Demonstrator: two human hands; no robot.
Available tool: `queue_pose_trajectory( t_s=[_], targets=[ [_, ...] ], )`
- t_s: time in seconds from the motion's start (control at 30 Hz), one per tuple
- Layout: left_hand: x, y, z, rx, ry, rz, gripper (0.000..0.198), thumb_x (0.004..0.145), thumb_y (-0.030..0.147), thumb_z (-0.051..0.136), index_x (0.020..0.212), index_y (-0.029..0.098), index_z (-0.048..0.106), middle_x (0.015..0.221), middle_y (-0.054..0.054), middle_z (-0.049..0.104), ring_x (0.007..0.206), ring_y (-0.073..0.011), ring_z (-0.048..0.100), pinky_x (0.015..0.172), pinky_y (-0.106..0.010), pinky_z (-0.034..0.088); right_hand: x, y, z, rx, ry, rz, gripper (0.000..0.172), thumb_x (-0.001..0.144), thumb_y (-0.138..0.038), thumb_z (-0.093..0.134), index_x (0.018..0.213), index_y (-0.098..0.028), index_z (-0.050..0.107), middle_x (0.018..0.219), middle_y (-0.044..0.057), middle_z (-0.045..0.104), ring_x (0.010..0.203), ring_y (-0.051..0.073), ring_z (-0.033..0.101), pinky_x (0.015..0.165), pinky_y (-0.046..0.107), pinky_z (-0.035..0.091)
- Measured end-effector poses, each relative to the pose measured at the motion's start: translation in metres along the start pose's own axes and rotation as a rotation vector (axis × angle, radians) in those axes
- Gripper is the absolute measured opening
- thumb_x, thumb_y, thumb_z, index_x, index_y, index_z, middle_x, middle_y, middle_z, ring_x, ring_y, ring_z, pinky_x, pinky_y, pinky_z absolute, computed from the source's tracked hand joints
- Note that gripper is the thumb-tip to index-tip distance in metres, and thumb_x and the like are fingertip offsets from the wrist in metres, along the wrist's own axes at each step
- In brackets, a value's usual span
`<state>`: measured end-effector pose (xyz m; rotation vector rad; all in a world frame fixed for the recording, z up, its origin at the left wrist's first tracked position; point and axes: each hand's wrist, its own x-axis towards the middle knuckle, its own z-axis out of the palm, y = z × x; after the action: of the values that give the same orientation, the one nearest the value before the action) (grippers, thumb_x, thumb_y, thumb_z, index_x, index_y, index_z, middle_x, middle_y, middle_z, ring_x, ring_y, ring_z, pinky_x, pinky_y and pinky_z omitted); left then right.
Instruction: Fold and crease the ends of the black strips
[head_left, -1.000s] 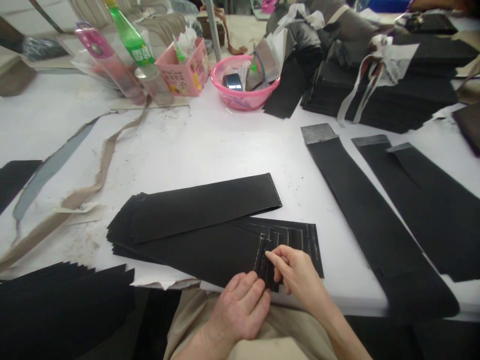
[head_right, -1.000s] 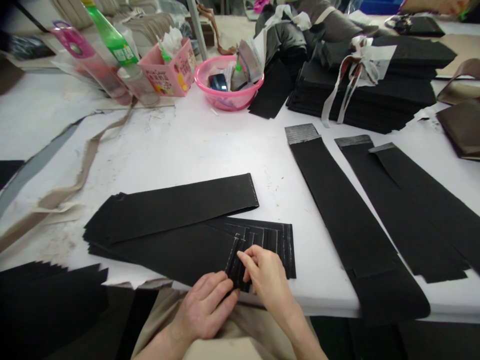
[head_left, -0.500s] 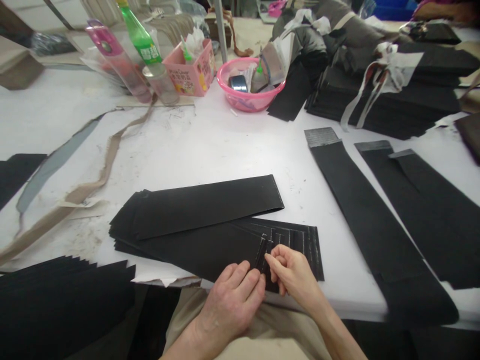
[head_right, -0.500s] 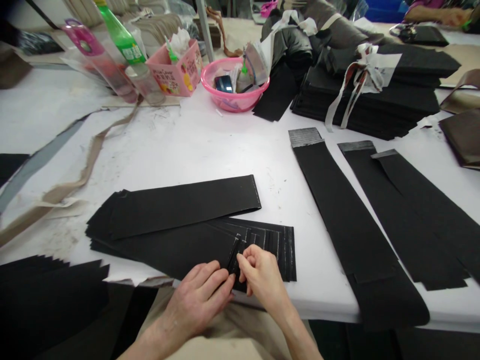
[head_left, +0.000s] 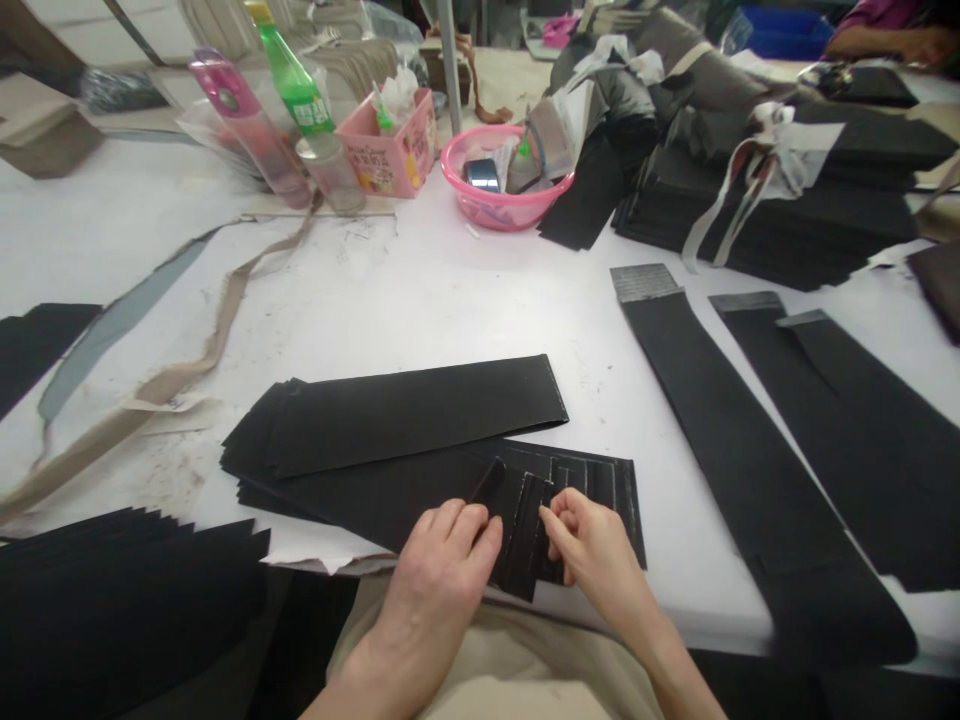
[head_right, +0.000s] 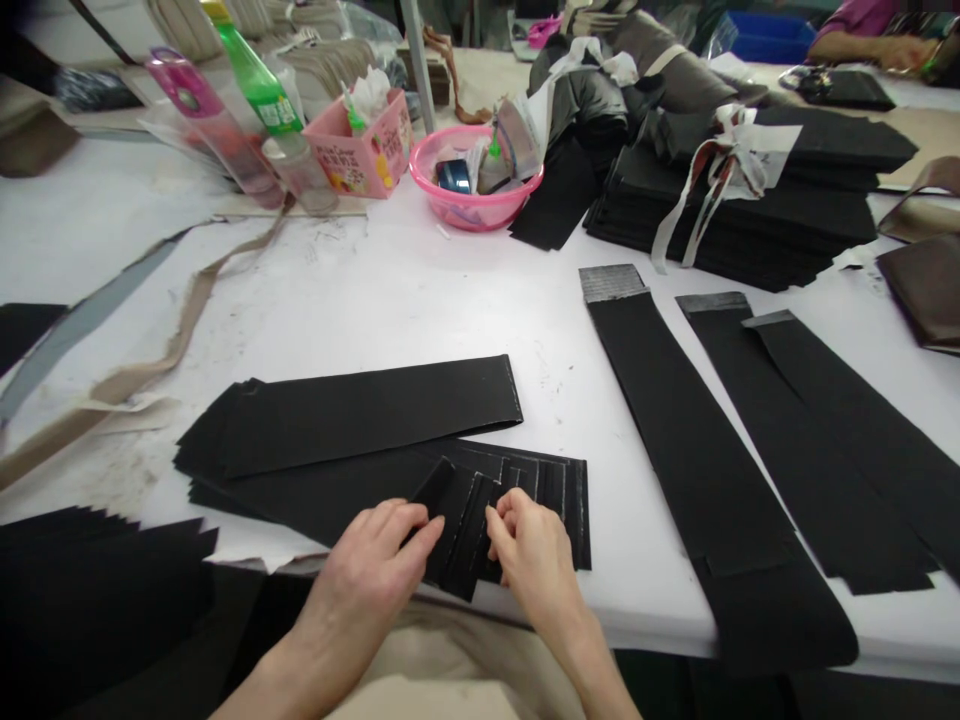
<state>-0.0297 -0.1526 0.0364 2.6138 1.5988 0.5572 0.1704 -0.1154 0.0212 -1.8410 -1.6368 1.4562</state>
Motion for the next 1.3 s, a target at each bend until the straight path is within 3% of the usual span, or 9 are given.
queue_pose_trajectory(
  t_s=[0.07, 0.17, 0.33, 0.4, 0.47, 0.57, 0.77, 1.1, 1.3],
  targets=[
    [0.003, 0.007, 0.009, 0.012, 0.029, 0.073, 0.024, 0.096, 0.01, 0.043, 0.104, 0.012, 0.066, 0.108, -0.01, 0.064, 0.113, -0.0302, 0.055, 0.093, -0.048, 0.049, 0.0, -0.001, 0.0, -0.084, 0.017, 0.005, 0.027, 0.096, -0.039, 0.047, 0.075, -0.022, 0.049, 0.055, -0.006, 0.062, 0.039, 0.012, 0.056, 0.045, 0.022, 0.039],
    [0.003, 0.015, 0.019, 0.02, 0.041, 0.183, 0.029, 0.099, 0.013, 0.04, 0.116, 0.011, 0.063, 0.123, -0.012, 0.06, 0.127, -0.0297, 0.047, 0.11, -0.052, 0.036, -0.001, -0.001, 0.003, -0.273, 0.085, -0.012, 0.023, 0.095, -0.035, 0.051, 0.076, -0.023, 0.05, 0.057, -0.006, 0.062, 0.046, 0.014, 0.059, 0.051, 0.024, 0.039],
    [-0.003, 0.017, 0.029, 0.016, -0.025, 0.322, 0.03, 0.097, 0.014, 0.042, 0.12, 0.011, 0.06, 0.115, -0.01, 0.063, 0.12, -0.0267, 0.053, 0.115, -0.052, 0.031, -0.007, 0.005, 0.011, -0.49, 0.281, -0.144, 0.012, 0.095, -0.033, 0.057, 0.088, -0.024, 0.053, 0.063, -0.005, 0.062, 0.053, 0.017, 0.06, 0.05, 0.028, 0.035],
    [-0.007, 0.017, 0.034, 0.036, -0.048, 0.352, 0.03, 0.097, 0.014, 0.042, 0.12, 0.008, 0.06, 0.121, -0.011, 0.061, 0.123, -0.0269, 0.05, 0.117, -0.051, 0.029, -0.009, 0.009, 0.012, -0.505, 0.347, -0.247, 0.008, 0.095, -0.031, 0.056, 0.093, -0.024, 0.056, 0.07, -0.003, 0.064, 0.058, 0.018, 0.062, 0.051, 0.029, 0.038],
    [-0.009, 0.017, 0.038, 0.052, -0.068, 0.369, 0.031, 0.097, 0.013, 0.042, 0.121, 0.008, 0.06, 0.13, -0.011, 0.057, 0.13, -0.027, 0.044, 0.118, -0.051, 0.028, -0.01, 0.013, 0.011, -0.506, 0.398, -0.374, 0.008, 0.096, -0.028, 0.054, 0.099, -0.023, 0.059, 0.083, 0.001, 0.066, 0.071, 0.019, 0.064, 0.06, 0.03, 0.044],
    [-0.011, 0.018, 0.04, 0.045, -0.088, 0.386, 0.03, 0.097, 0.014, 0.042, 0.12, 0.009, 0.061, 0.135, -0.011, 0.054, 0.135, -0.027, 0.039, 0.118, -0.05, 0.028, -0.011, 0.019, 0.006, -0.53, 0.453, -0.555, 0.017, 0.097, -0.021, 0.052, 0.111, -0.021, 0.062, 0.106, 0.006, 0.067, 0.098, 0.022, 0.062, 0.085, 0.035, 0.048],
    [-0.007, 0.018, 0.042, 0.018, -0.123, 0.386, 0.027, 0.096, 0.018, 0.046, 0.116, 0.01, 0.063, 0.134, -0.011, 0.055, 0.134, -0.0281, 0.04, 0.117, -0.051, 0.028, -0.01, 0.038, -0.002, -0.697, 0.311, -0.792, 0.038, 0.097, -0.008, 0.047, 0.134, -0.013, 0.051, 0.139, 0.007, 0.054, 0.135, 0.026, 0.039, 0.105, 0.042, 0.039],
    [-0.002, 0.022, 0.048, -0.02, -0.036, 0.384, 0.03, 0.093, 0.015, 0.042, 0.106, 0.005, 0.067, 0.118, -0.015, 0.064, 0.123, -0.0289, 0.052, 0.117, -0.051, 0.027, -0.009, 0.026, -0.008, -0.792, 0.244, -0.74, 0.04, 0.1, -0.009, 0.039, 0.138, -0.017, 0.049, 0.144, 0.002, 0.047, 0.137, 0.031, 0.036, 0.112, 0.055, 0.026],
    [-0.003, 0.024, 0.052, -0.037, -0.029, 0.373, 0.028, 0.092, 0.014, 0.043, 0.103, 0.005, 0.068, 0.115, -0.015, 0.065, 0.121, -0.029, 0.054, 0.118, -0.052, 0.025, -0.005, 0.025, 0.002, -0.681, 0.324, -0.678, 0.029, 0.094, -0.011, 0.056, 0.122, -0.02, 0.061, 0.136, 0.002, 0.057, 0.133, 0.032, 0.042, 0.108, 0.055, 0.032]
  ],
)
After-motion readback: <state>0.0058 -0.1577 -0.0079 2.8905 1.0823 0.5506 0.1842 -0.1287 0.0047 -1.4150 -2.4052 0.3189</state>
